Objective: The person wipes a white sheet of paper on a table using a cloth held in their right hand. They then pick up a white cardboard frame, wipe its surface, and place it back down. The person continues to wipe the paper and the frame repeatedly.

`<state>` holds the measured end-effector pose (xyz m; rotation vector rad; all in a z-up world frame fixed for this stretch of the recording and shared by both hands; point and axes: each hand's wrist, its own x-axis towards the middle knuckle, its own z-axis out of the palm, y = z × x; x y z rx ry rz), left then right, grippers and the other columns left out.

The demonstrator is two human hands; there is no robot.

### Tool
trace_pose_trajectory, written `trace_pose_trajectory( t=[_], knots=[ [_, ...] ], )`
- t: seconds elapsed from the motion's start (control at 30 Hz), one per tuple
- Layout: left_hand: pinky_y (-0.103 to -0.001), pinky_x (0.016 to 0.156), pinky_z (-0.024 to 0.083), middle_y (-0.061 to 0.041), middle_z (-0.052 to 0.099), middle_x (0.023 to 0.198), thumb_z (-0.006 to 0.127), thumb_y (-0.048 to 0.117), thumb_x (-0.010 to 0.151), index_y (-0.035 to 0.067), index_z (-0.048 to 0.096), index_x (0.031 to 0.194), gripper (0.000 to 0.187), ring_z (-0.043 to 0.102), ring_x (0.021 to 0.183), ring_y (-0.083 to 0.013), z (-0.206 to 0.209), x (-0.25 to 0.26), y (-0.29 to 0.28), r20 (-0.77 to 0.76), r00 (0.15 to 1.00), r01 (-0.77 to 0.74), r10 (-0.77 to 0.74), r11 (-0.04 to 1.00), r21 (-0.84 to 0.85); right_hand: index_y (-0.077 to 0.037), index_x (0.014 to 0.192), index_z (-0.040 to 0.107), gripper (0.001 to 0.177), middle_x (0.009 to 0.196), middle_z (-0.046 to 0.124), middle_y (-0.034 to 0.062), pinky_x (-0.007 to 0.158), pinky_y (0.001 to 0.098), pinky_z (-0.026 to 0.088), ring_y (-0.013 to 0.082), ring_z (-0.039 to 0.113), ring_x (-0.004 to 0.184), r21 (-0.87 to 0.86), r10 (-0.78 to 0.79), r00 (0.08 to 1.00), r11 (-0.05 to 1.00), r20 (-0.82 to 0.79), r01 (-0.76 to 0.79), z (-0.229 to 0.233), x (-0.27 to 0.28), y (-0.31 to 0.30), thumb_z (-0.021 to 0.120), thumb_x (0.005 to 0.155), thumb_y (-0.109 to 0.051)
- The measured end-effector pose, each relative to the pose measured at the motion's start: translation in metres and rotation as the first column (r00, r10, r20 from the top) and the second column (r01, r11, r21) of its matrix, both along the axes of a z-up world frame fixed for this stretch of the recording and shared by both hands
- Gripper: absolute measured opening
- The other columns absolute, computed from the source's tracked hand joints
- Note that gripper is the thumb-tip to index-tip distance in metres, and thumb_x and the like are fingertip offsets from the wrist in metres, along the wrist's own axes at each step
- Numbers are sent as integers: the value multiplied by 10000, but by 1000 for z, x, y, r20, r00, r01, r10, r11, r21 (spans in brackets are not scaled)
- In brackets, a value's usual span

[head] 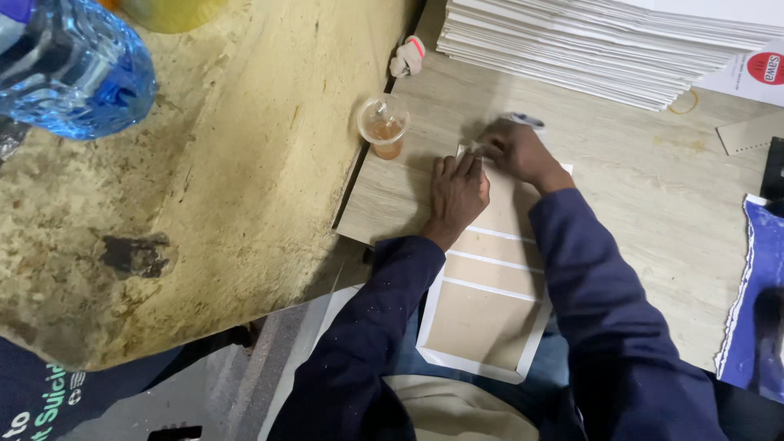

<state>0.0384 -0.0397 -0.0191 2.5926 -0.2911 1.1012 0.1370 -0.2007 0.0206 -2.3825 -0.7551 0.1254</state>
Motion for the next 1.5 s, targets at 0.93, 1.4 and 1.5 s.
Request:
trace_pose_trajectory(
  t=[0.93,1.4,1.5],
  knots=[
    [-371,771,552,-78,810,845,676,377,969,139,848,972,293,726,852,-160,20,-3,30,-299,830,-8,-470,526,-850,-20,1427,667,650,1480,609,300,1081,639,451,491,563,1362,-189,17,1000,982,11,-15,41,-146,-89,680,795,-175],
    [-437,945,630,-237,801,1163,743,398,1063,14,805,1221,420,778,1069,-322,-19,-13,67,-26,655,-82,-755,-37,-996,-169,769,796,310,704,744,-7,720,485,529,323,736,687,188,702,711,693,47,-696,260,-229,-4,712,995,-365],
    [-419,935,659,-267,778,1210,603,501,1097,75,697,1441,556,786,1060,-314,7,-17,62,-117,693,-175,-711,-8,-985,-224,821,879,99,861,862,-60,816,318,658,155,868,811,207,420,878,860,230,-466,294,-199,-139,850,791,-314]
  ],
)
